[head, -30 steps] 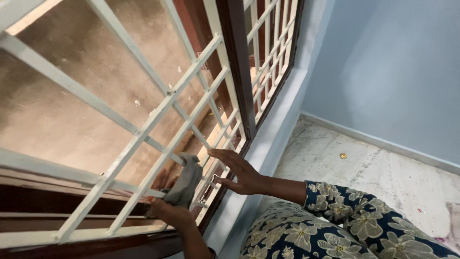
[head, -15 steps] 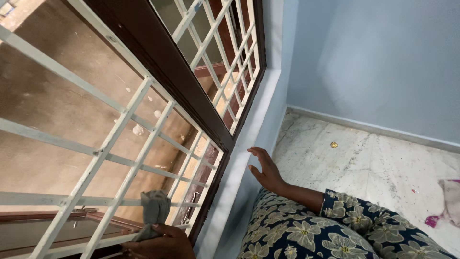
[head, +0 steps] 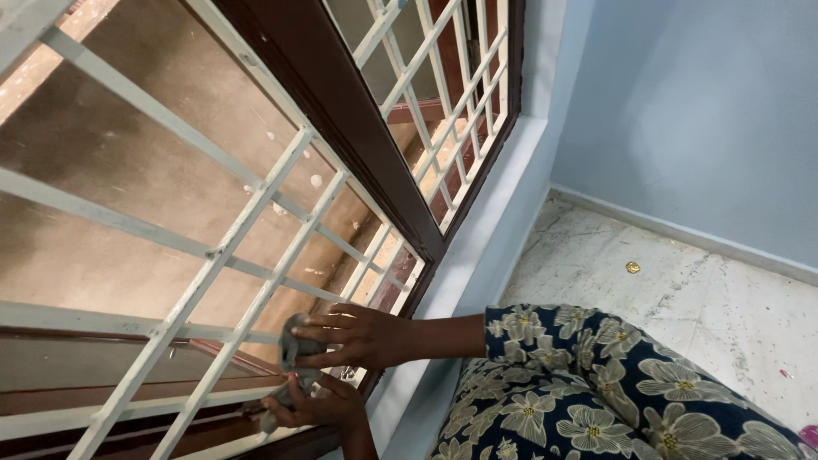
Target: The person wipes the metal bars and wooden frame of a window grill using a grey cloth by hand, moving the cloth along the horizontal and vertical bars.
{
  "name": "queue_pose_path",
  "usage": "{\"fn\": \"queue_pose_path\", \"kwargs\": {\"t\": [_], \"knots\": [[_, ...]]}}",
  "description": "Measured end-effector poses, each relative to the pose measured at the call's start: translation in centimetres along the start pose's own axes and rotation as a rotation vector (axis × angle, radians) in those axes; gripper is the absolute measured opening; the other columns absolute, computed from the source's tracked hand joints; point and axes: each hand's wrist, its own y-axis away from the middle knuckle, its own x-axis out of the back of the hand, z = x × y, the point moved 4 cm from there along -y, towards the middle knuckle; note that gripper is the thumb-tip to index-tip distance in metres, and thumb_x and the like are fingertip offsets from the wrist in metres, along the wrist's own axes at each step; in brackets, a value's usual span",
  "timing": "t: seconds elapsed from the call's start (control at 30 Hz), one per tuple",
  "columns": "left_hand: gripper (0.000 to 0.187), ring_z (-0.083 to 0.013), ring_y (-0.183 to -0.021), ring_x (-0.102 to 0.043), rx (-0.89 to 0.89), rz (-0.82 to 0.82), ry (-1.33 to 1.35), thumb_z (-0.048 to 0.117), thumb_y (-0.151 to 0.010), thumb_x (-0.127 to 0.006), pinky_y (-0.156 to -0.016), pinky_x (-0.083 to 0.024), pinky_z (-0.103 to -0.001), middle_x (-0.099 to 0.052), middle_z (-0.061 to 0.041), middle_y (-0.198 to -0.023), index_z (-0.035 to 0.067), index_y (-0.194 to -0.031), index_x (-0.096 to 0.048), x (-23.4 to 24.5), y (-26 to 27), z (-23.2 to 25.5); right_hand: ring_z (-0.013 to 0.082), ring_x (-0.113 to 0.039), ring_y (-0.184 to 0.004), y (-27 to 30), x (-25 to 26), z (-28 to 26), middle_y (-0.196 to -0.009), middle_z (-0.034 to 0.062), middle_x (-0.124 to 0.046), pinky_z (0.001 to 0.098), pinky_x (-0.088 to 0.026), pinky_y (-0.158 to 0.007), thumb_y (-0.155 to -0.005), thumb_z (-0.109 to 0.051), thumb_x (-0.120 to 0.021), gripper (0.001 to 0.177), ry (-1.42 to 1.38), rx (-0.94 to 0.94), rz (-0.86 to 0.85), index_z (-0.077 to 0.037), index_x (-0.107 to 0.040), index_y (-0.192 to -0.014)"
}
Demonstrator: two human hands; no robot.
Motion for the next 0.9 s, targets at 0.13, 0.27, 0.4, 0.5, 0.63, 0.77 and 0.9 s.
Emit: {"fn": "queue_pose_path", "kwargs": {"t": [0.13, 0.27, 0.4, 0.5, 0.63, 0.77, 0.9], "knots": [[0.028, -0.0397, -0.146, -0.038, -0.004, -0.025, -0.045, 0.022, -0.108, -0.054, -0.125, -0.028, -0.061, -0.046, -0.016, -0.147, 0.0, -0.126, -0.054, -0.6, 0.7, 0.3, 0.0302, -0.056, -0.135, -0.2, -3.3, 0.9, -0.138, 0.0144, -0.056, 0.0489, -0.045, -0.118, -0.099, -0.02, -0.066, 0.036, -0.076, -0.025, -0.092, -0.015, -0.064, -0.135], [0.025, -0.0372, -0.133, -0.051, -0.008, -0.032, 0.135, 0.019, -0.108, -0.055, -0.118, -0.037, -0.055, -0.059, -0.016, -0.133, -0.001, -0.121, -0.06, -0.8, 2.8, 2.4, 0.0316, -0.058, -0.13, 2.2, -2.5, 1.7, -0.138, 0.0167, -0.058, 0.0451, -0.048, -0.112, -0.096, -0.017, -0.067, 0.034, -0.076, 0.0, -0.001, -0.007, -0.069, -0.128], [0.012, -0.0329, -0.114, -0.063, 0.021, -0.137, 0.422, 0.008, -0.1, -0.065, -0.101, -0.05, -0.044, -0.069, -0.014, -0.121, 0.003, -0.11, -0.07, -2.6, 3.0, 5.5, 0.0297, -0.066, -0.118, 7.3, -0.5, 3.1, -0.129, 0.0107, -0.066, 0.0424, -0.054, -0.096, -0.089, -0.01, -0.073, 0.026, -0.02, -0.19, 0.051, -0.01, -0.072, -0.114], [0.019, -0.0303, -0.106, -0.068, 0.033, -0.266, 0.621, -0.002, -0.09, -0.072, -0.093, -0.055, -0.04, -0.071, -0.012, -0.116, 0.005, -0.107, -0.075, -3.9, 2.2, 8.2, 0.0259, -0.069, -0.103, 11.3, 0.6, 5.1, -0.113, 0.0072, -0.069, 0.0406, -0.056, -0.085, -0.084, -0.01, -0.08, 0.036, 0.034, -0.572, 0.012, -0.014, -0.072, -0.119], [0.03, -0.0267, -0.102, -0.069, -0.032, -0.207, 0.763, -0.009, -0.08, -0.072, -0.09, -0.055, -0.039, -0.071, -0.008, -0.11, 0.011, -0.102, -0.075, -6.0, -0.9, 13.1, 0.0243, -0.071, -0.101, 12.7, 5.1, 6.4, -0.116, 0.009, -0.068, 0.0356, -0.06, -0.081, -0.081, -0.007, -0.082, 0.044, 0.081, -0.752, 0.268, -0.012, -0.07, -0.123], [0.025, -0.0234, -0.095, -0.064, -0.25, 0.011, 0.771, -0.005, -0.084, -0.076, -0.087, -0.053, -0.037, -0.065, -0.004, -0.099, 0.018, -0.094, -0.077, -6.7, -8.5, 18.7, 0.0238, -0.073, -0.106, 8.1, 12.0, 8.6, -0.122, 0.0087, -0.069, 0.0313, -0.06, -0.085, -0.088, -0.002, -0.08, 0.033, 0.309, -0.69, 0.513, -0.014, -0.07, -0.117], [0.025, -0.0259, -0.107, -0.066, -0.328, 0.066, 0.73, 0.002, -0.1, -0.072, -0.098, -0.055, -0.036, -0.064, -0.004, -0.118, 0.016, -0.119, -0.078, -7.2, -18.0, 23.2, 0.0292, -0.062, -0.136, 0.6, 18.5, 11.2, -0.142, 0.0118, -0.063, 0.0403, -0.054, -0.113, -0.099, 0.001, -0.07, 0.04, 0.316, -0.52, 0.629, -0.012, -0.065, -0.137]]}}
